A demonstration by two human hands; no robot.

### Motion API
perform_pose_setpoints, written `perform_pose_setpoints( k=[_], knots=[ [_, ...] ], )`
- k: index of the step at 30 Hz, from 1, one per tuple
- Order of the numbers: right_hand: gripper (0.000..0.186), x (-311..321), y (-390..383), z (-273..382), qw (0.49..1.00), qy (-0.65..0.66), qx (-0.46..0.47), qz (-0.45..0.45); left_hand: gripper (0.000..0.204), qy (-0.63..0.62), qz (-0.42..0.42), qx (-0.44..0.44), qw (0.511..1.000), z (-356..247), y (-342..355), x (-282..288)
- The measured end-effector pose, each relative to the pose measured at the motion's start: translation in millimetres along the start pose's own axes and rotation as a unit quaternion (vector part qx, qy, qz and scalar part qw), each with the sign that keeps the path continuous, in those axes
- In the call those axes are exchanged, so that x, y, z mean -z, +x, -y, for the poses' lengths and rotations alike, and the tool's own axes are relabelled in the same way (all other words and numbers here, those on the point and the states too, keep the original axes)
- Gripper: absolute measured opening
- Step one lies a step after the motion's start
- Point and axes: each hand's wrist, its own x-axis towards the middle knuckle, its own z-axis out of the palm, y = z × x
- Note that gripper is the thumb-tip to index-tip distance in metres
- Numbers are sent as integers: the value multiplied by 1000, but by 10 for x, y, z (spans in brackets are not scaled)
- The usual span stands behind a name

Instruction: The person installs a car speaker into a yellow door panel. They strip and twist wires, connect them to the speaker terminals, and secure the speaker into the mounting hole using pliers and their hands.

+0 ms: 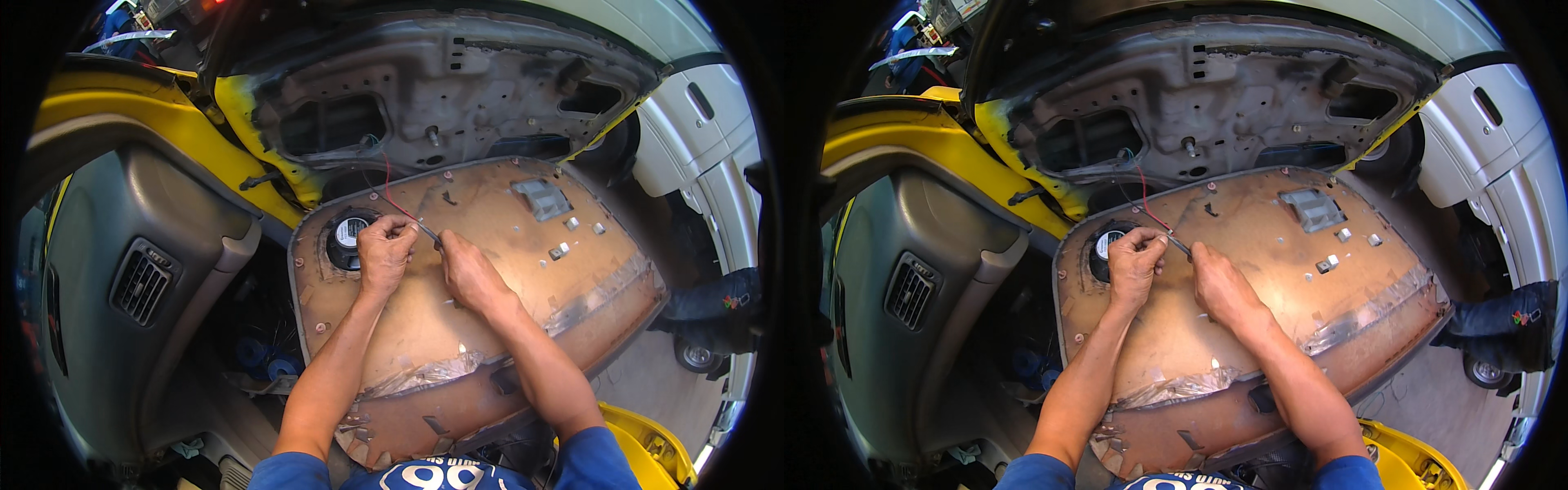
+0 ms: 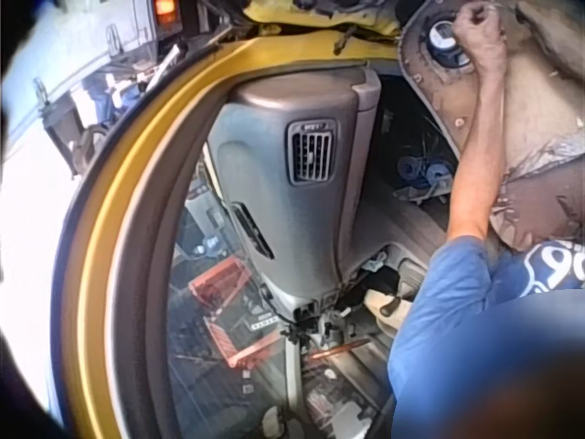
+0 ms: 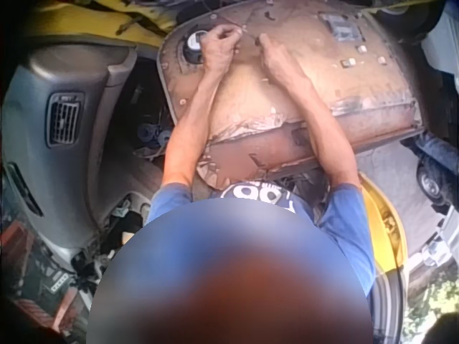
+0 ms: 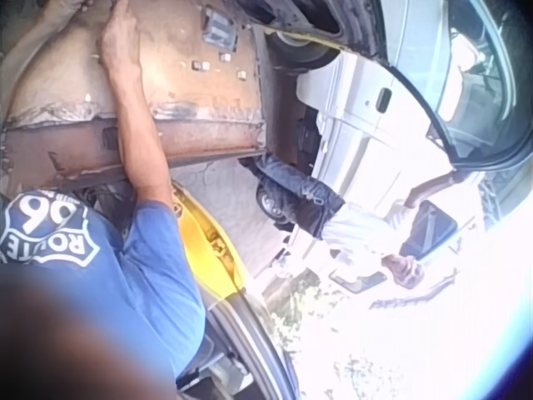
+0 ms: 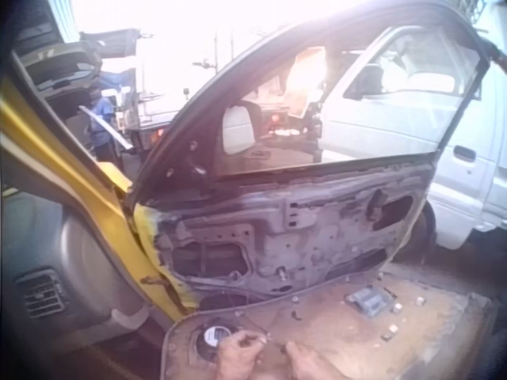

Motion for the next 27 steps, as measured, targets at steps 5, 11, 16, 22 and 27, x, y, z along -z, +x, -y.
perform_pose_setpoints(
  k=[5,11,16,22,27],
  knots=[
    [15,41,17,62,1000,2,-27,10,18,15,-4,-3,1000,11,-24,-25],
    [16,64,-4,78,997,62,-29,20,14,148,-43,-153,976,2,-22,-47],
    [29,-38,-29,87,997,76,-1,-33,10,226,-64,-265,935,-46,-48,-59],
    [34,-42,-39,95,999,39,-14,-25,8,239,-54,-299,922,-32,-44,-55],
    [34,-27,-35,140,999,27,-16,-32,12,296,-60,-375,877,31,10,-31]
  ],
)
